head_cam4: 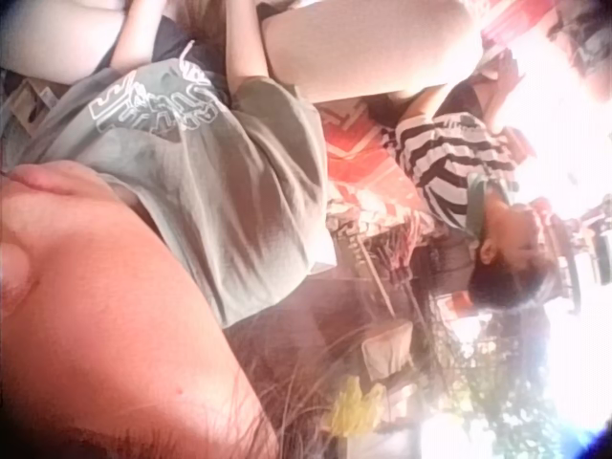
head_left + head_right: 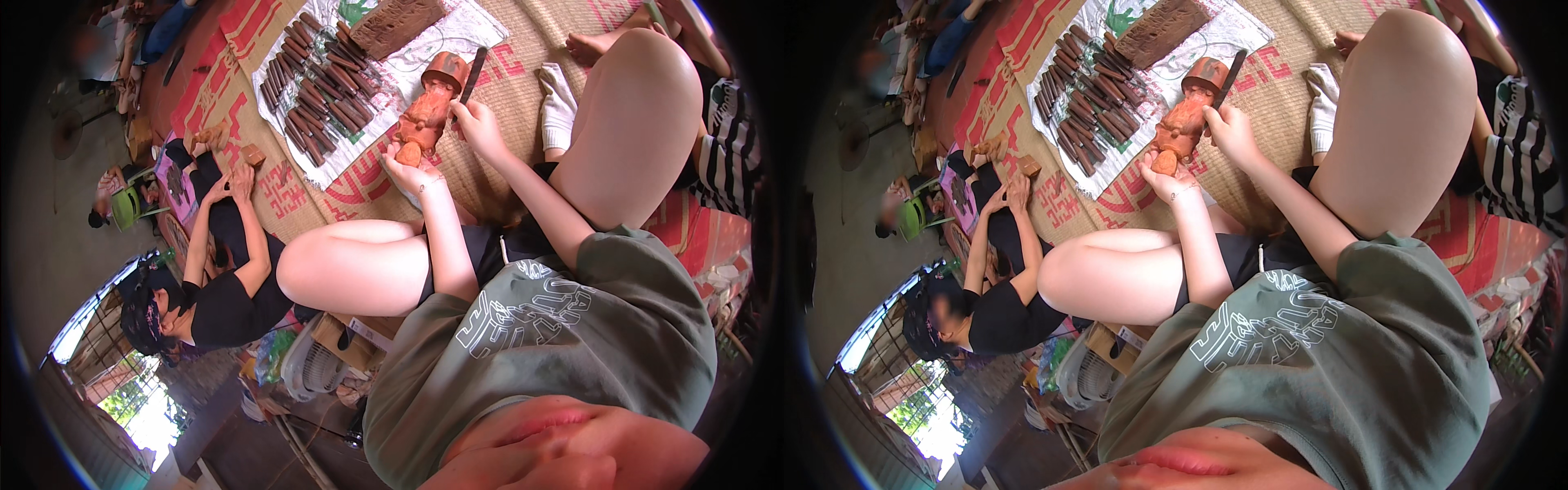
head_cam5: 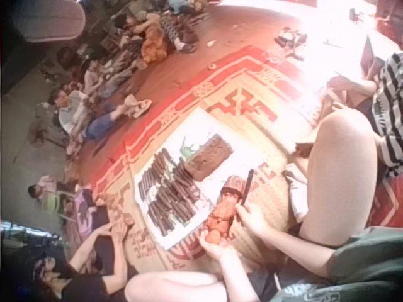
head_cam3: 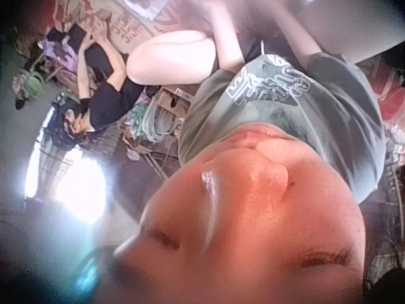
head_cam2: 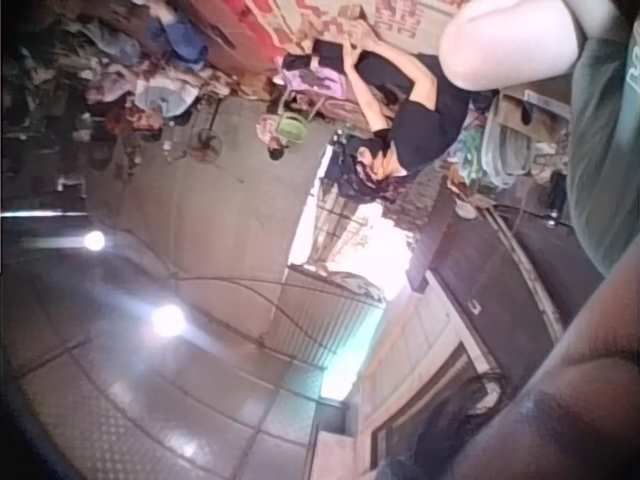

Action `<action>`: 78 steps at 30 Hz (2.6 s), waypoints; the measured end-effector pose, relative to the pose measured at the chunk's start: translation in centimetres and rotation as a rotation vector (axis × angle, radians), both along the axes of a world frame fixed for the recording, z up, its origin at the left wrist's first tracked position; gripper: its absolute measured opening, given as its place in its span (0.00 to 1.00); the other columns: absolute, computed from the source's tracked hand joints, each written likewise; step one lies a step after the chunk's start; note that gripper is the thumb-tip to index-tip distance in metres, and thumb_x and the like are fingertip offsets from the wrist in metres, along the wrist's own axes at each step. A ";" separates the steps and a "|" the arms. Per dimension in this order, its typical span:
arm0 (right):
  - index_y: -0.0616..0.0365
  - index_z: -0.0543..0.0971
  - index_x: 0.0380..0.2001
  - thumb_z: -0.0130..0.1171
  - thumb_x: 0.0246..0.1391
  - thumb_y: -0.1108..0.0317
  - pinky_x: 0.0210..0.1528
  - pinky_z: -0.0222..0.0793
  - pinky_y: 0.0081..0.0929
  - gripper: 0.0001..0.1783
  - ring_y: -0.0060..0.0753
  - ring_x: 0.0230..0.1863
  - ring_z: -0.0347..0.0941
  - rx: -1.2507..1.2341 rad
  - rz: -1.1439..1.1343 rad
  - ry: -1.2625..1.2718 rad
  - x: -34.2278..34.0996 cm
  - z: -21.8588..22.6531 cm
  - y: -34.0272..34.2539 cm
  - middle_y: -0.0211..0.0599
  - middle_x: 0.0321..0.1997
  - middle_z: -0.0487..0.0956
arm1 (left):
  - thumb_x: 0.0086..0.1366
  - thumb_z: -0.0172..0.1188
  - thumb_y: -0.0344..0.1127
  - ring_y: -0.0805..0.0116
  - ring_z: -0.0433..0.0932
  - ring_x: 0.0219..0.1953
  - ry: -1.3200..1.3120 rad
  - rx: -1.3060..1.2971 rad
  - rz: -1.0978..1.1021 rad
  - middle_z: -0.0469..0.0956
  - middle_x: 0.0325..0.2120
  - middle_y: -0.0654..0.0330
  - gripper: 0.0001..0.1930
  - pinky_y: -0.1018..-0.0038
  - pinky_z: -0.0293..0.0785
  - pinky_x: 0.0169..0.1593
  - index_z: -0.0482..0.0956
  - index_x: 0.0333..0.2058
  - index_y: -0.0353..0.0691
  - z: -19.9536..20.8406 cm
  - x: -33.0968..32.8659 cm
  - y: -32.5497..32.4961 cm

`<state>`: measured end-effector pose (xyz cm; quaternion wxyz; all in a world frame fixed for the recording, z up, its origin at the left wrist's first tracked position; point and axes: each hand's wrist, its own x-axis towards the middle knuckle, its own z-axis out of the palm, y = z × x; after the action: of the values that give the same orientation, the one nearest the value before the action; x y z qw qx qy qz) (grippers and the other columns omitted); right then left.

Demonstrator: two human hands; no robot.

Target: The person sits on a mat and uses a knife to carve a piece of reddish-brown wood. They hold the wood in one hand and the knife in the other, making small cuts and shaping the object.

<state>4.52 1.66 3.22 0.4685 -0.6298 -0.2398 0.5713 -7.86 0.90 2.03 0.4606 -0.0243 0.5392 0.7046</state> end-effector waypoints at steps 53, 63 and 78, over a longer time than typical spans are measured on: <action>0.57 0.75 0.23 0.48 0.55 0.62 0.15 0.50 0.14 0.13 0.12 0.13 0.56 0.066 0.052 0.182 -0.9 -0.2 -0.4 0.21 0.13 0.65 | 0.41 0.70 0.38 0.61 0.67 0.42 1.008 -0.213 -0.153 0.66 0.39 0.50 0.33 0.68 0.65 0.47 0.63 0.43 0.32 2.7 2.0 0.6; 0.58 0.74 0.26 0.47 0.56 0.64 0.16 0.50 0.14 0.11 0.11 0.13 0.56 0.113 -0.011 0.175 -0.3 0.8 -0.3 0.20 0.15 0.65 | 0.38 0.70 0.34 0.63 0.70 0.36 1.172 -0.120 -0.288 0.70 0.32 0.54 0.27 0.67 0.68 0.41 0.65 0.35 0.35 4.2 2.5 0.6; 0.57 0.70 0.30 0.48 0.56 0.67 0.16 0.52 0.12 0.05 0.11 0.16 0.57 0.221 -0.067 0.222 -0.5 0.9 -0.2 0.21 0.18 0.66 | 0.39 0.68 0.33 0.53 0.70 0.32 1.311 -0.127 -0.476 0.68 0.28 0.49 0.23 0.63 0.66 0.38 0.64 0.30 0.35 4.4 1.9 0.5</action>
<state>4.04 1.46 4.12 0.5773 -0.5150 -0.2269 0.5916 -5.92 1.42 6.42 0.1799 0.4976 0.7367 0.4211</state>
